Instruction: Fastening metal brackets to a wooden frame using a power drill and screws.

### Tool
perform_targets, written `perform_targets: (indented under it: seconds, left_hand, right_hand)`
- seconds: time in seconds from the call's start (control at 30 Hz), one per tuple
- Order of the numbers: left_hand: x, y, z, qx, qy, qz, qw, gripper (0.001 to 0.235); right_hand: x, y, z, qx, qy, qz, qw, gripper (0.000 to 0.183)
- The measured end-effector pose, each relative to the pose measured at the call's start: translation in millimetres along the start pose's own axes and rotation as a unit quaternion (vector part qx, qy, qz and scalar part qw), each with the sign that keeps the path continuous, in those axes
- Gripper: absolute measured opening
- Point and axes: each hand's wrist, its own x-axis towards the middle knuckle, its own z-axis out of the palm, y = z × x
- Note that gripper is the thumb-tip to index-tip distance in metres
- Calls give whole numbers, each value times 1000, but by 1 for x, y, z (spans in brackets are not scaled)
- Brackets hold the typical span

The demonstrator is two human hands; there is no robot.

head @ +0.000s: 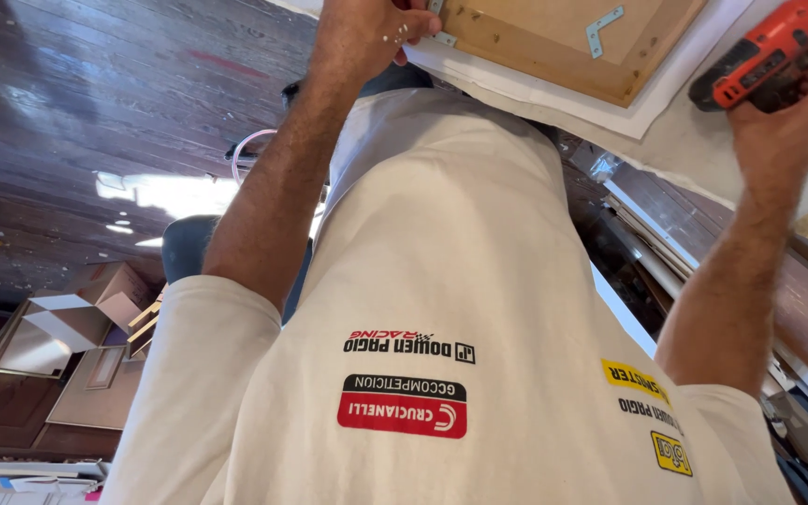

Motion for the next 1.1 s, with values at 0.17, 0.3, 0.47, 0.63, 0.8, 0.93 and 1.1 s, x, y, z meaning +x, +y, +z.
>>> perform_targets:
  seconds: [0.17, 0.3, 0.47, 0.63, 0.8, 0.93, 1.1]
  left_hand:
    - [3, -6, 3, 11, 4, 15, 1000, 17]
    - [8, -11, 6, 8, -1, 13, 1000, 19]
    - [10, -18, 9, 17, 1, 41, 999, 15]
    - [32, -48, 24, -9, -19, 28, 999, 16]
    - [35, -53, 26, 77, -17, 66, 995, 24]
    - [38, -55, 27, 65, -37, 87, 993, 14]
    - [39, -61, 30, 121, -8, 122, 985, 29]
  right_hand:
    - [-1, -4, -13, -45, -39, 58, 997, 71]
    - [21, -60, -13, -76, -57, 142, 985, 69]
    - [55, -150, 82, 77, 26, -124, 989, 21]
    - [74, -200, 162, 88, -54, -245, 964, 27]
    - [77, -197, 178, 98, -28, -249, 963, 22]
    - [76, -197, 182, 130, -11, -238, 963, 14]
    - [77, -197, 182, 132, -7, -240, 962, 13]
